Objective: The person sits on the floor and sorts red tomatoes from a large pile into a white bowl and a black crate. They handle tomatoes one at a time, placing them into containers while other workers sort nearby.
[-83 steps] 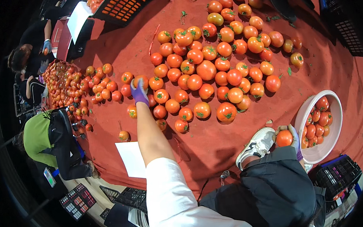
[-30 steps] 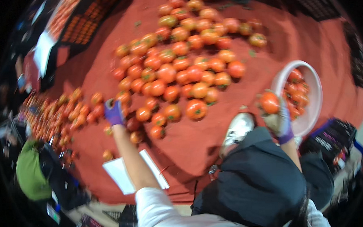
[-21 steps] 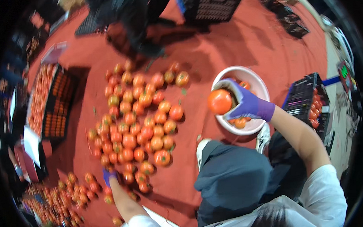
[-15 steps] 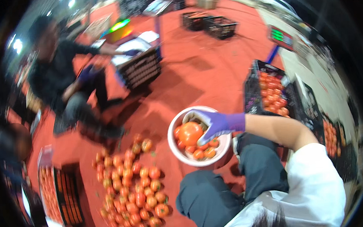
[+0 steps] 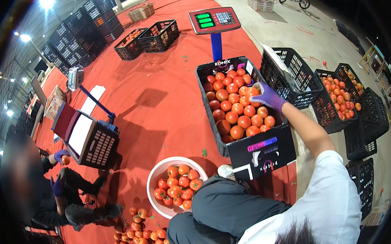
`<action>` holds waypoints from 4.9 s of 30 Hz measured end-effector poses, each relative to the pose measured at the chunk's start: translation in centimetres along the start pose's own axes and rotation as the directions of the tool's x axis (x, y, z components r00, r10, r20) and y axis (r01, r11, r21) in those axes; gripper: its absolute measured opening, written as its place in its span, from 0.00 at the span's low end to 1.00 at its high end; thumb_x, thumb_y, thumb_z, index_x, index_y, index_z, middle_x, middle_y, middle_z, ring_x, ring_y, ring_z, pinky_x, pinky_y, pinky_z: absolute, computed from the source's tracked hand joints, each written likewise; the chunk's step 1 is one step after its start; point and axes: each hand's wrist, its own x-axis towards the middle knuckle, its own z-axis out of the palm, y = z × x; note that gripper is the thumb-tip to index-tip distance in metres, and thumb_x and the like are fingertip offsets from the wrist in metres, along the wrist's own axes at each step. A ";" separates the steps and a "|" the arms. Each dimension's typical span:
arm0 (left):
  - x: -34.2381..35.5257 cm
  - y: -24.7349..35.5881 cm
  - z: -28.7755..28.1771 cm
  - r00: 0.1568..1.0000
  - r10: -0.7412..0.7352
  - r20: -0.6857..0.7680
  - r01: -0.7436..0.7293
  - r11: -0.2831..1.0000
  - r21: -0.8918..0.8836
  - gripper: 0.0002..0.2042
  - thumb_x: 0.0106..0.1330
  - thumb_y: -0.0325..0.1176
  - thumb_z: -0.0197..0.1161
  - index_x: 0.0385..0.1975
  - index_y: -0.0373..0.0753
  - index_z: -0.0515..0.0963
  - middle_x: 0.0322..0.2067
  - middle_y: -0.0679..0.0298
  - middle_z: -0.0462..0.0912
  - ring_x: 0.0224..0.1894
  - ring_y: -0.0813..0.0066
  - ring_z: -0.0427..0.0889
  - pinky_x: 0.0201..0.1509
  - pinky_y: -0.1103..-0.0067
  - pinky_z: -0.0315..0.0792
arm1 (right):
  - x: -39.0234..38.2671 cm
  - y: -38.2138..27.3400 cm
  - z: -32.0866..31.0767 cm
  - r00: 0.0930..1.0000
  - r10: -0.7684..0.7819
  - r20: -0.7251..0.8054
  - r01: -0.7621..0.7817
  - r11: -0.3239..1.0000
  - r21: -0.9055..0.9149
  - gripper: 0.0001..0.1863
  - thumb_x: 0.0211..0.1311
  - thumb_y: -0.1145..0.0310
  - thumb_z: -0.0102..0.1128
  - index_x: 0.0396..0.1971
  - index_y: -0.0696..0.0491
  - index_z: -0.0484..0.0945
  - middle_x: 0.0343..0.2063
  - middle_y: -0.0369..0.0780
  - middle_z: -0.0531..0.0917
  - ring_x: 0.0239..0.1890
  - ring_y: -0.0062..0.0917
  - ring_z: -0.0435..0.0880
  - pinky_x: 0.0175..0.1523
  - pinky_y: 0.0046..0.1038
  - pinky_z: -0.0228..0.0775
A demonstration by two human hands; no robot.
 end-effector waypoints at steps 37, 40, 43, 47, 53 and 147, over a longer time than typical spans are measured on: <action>-8.2 -3.9 38.6 0.354 -0.458 0.815 0.911 0.366 -0.189 0.33 0.67 0.60 0.50 0.58 0.35 0.66 0.52 0.48 0.76 0.40 0.53 0.82 0.41 0.56 0.78 | 8.7 11.6 3.5 0.876 0.227 0.425 0.050 0.834 -0.550 0.18 0.53 0.63 0.61 0.43 0.53 0.77 0.44 0.48 0.80 0.46 0.44 0.79 0.52 0.39 0.72; -8.7 -4.5 40.8 0.245 -0.466 0.850 0.918 0.393 -0.049 0.36 0.65 0.63 0.51 0.59 0.34 0.66 0.50 0.49 0.77 0.39 0.57 0.82 0.43 0.60 0.79 | 7.0 12.8 3.2 0.908 0.054 0.416 0.135 0.901 -0.411 0.22 0.49 0.64 0.66 0.47 0.53 0.76 0.46 0.48 0.79 0.50 0.43 0.78 0.55 0.38 0.70; -8.7 -7.0 42.1 0.194 -0.513 0.836 0.914 0.405 0.036 0.37 0.64 0.64 0.50 0.59 0.34 0.66 0.46 0.54 0.78 0.40 0.62 0.83 0.46 0.62 0.79 | 6.2 14.0 4.0 0.880 0.014 0.475 0.204 0.891 -0.405 0.28 0.46 0.65 0.70 0.51 0.52 0.75 0.49 0.48 0.78 0.53 0.43 0.76 0.58 0.38 0.68; -10.2 -6.7 44.9 0.187 -0.486 0.854 0.854 0.510 0.103 0.35 0.66 0.64 0.48 0.59 0.37 0.67 0.47 0.56 0.79 0.41 0.64 0.82 0.48 0.63 0.79 | 5.0 15.7 3.2 0.892 -0.044 0.449 0.220 0.911 -0.350 0.33 0.49 0.65 0.68 0.58 0.52 0.69 0.55 0.50 0.74 0.58 0.45 0.72 0.63 0.38 0.64; -10.1 -8.6 46.1 0.166 -0.494 0.854 0.772 0.603 0.199 0.34 0.67 0.63 0.47 0.62 0.39 0.64 0.54 0.57 0.75 0.49 0.65 0.80 0.51 0.65 0.79 | -0.1 -2.6 3.8 0.981 -0.149 0.127 0.086 0.911 0.404 0.35 0.63 0.63 0.60 0.68 0.52 0.57 0.64 0.44 0.65 0.65 0.34 0.66 0.66 0.35 0.60; -19.2 2.9 3.3 0.978 -0.201 0.061 0.181 0.655 -0.734 0.36 0.60 0.54 0.65 0.58 0.30 0.65 0.50 0.45 0.74 0.41 0.57 0.78 0.38 0.74 0.82 | -6.2 12.3 2.2 0.810 -0.419 0.411 0.516 0.842 -0.158 0.11 0.55 0.74 0.59 0.39 0.48 0.83 0.37 0.42 0.85 0.40 0.37 0.83 0.45 0.33 0.74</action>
